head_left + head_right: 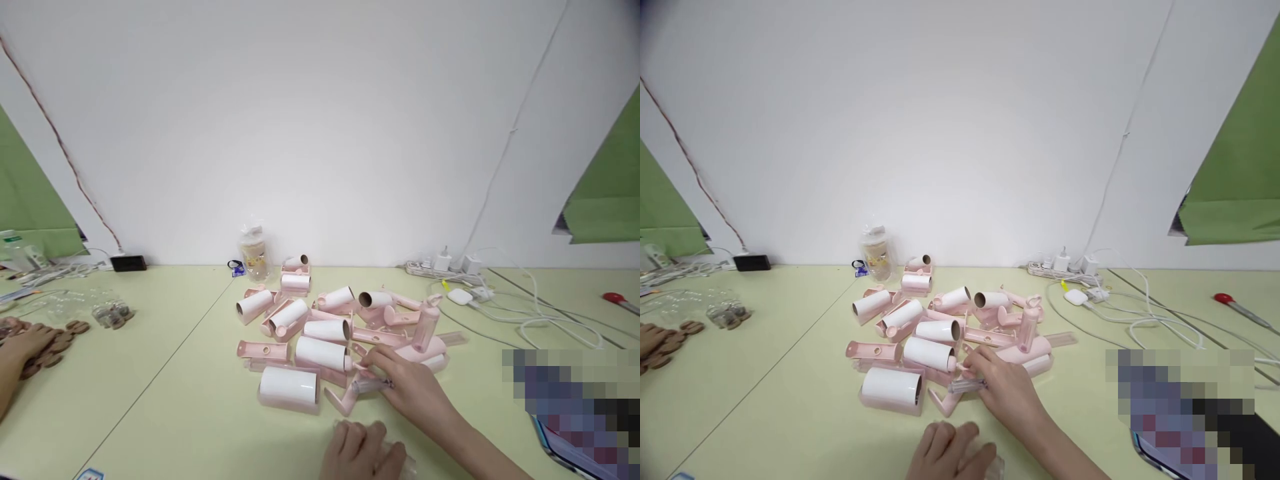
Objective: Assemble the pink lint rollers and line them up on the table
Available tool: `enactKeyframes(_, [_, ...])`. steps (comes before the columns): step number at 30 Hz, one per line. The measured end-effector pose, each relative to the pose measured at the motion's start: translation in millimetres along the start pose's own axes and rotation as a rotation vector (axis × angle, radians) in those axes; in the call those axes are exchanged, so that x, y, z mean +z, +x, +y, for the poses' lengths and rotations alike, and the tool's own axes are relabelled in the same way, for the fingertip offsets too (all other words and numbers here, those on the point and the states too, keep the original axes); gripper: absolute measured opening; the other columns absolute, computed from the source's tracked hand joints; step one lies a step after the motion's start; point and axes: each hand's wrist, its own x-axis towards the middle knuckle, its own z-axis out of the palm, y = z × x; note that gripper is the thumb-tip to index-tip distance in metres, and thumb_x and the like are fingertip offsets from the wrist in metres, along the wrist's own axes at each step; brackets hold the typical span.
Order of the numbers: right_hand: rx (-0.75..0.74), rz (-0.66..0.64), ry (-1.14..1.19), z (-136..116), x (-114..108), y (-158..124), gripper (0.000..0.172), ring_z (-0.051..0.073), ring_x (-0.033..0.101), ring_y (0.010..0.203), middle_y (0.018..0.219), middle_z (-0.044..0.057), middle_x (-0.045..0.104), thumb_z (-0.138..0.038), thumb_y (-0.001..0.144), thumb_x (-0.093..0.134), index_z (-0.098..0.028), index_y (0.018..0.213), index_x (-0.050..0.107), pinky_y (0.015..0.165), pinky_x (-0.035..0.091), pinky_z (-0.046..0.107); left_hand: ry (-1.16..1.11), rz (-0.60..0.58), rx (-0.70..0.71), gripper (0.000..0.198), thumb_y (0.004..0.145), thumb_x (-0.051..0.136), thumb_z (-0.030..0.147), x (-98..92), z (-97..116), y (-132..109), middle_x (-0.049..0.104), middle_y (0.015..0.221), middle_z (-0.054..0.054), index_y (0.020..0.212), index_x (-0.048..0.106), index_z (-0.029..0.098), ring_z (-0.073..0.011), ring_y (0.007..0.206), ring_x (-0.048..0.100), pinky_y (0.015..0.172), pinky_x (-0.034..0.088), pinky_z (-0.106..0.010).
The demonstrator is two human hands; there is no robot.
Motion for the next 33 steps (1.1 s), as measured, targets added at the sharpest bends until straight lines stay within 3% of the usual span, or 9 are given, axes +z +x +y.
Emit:
enactKeyframes(2, [0.015,0.006,-0.169,0,0,3,0.031,0.018,0.067,0.065,0.098,0.002,0.067,-0.005,0.075,0.041,-0.023,0.092,0.06,0.04,0.031,0.022,0.061,-0.058,-0.049,0.016,0.081,0.05,0.017,1.4,1,3,0.061,0.072,0.0,0.092,0.057,0.027,-0.0149,0.052,0.053,0.047,0.037,-0.027])
enactKeyframes(7, [0.045,0.004,-0.246,-5,-2,12,0.028,0.02,0.068,0.062,0.082,0.003,0.071,-0.004,0.078,0.04,-0.021,0.084,0.063,0.04,0.029,0.023,0.073,-0.409,-0.113,0.029,0.068,0.057,0.01,4.7,5,18,0.061,0.082,-0.003,0.096,0.052,0.02,-0.0149,0.051,0.057,0.037,0.035,-0.024])
enactKeyframes(9, [0.046,0.002,-0.253,-7,-4,12,0.028,0.021,0.068,0.062,0.082,0.003,0.072,-0.005,0.078,0.042,-0.022,0.086,0.063,0.041,0.032,0.023,0.097,-0.499,-0.104,0.028,0.064,0.055,0.007,7.0,3,26,0.061,0.087,-0.007,0.09,0.052,0.018,-0.0171,0.053,0.058,0.041,0.041,-0.025])
enactKeyframes(14, [0.047,0.068,-0.196,-2,-18,-4,0.027,0.02,0.068,0.067,0.091,0.001,0.072,-0.019,0.086,0.038,-0.026,0.099,0.061,0.044,0.038,0.024,0.06,-0.673,-0.14,0.038,0.068,0.044,-0.003,12.7,-14,41,0.059,0.085,-0.008,0.101,0.051,0.015,-0.022,0.066,0.06,0.056,0.049,-0.033])
enactKeyframes(18, [0.126,0.316,0.004,18,-35,-25,0.023,0.017,0.064,0.057,0.073,0.0,0.069,-0.033,0.085,0.039,-0.027,0.091,0.061,0.05,0.042,0.023,0.026,-0.701,-0.17,0.04,0.069,0.041,-0.005,16.4,-36,51,0.058,0.096,-0.009,0.101,0.051,0.015,-0.0221,0.071,0.06,0.059,0.049,-0.033])
enactKeyframes(22, [0.37,0.452,0.089,41,-50,-31,0.037,0.017,0.059,0.051,0.066,-0.003,0.056,-0.048,0.08,0.046,-0.025,0.109,0.046,0.047,0.04,0.023,-0.028,-0.688,-0.193,0.044,0.07,0.037,-0.007,19.5,-58,61,0.055,0.105,-0.011,0.106,0.048,0.014,-0.0232,0.083,0.058,0.069,0.049,-0.036])
enactKeyframes(26, [0.458,0.364,0.13,57,-48,-20,0.055,0.019,0.059,0.052,0.07,-0.003,0.056,-0.056,0.074,0.051,-0.026,0.118,0.037,0.045,0.039,0.024,-0.141,-0.657,-0.145,0.027,0.083,0.036,0.007,26.1,-77,69,0.054,0.103,-0.009,0.106,0.047,0.017,-0.0213,0.088,0.056,0.073,0.048,-0.034])
enactKeyframes(29, [0.461,0.282,0.163,64,-40,-12,0.038,0.02,0.059,0.053,0.067,-0.002,0.059,-0.053,0.075,0.052,-0.027,0.102,0.048,0.045,0.038,0.024,-0.247,-0.632,-0.106,0.023,0.085,0.039,0.015,29.5,-86,70,0.054,0.105,-0.007,0.106,0.048,0.019,-0.0193,0.088,0.057,0.073,0.048,-0.032])
enactKeyframes(33, [0.433,0.275,0.198,69,-33,-9,0.021,0.022,0.061,0.061,0.07,0.0,0.063,-0.043,0.077,0.049,-0.025,0.088,0.053,0.052,0.041,0.027,-0.37,-0.582,-0.125,0.035,0.083,0.045,0.02,20.7,-88,70,0.052,0.114,-0.008,0.117,0.042,0.02,-0.0196,0.095,0.055,0.078,0.048,-0.032])
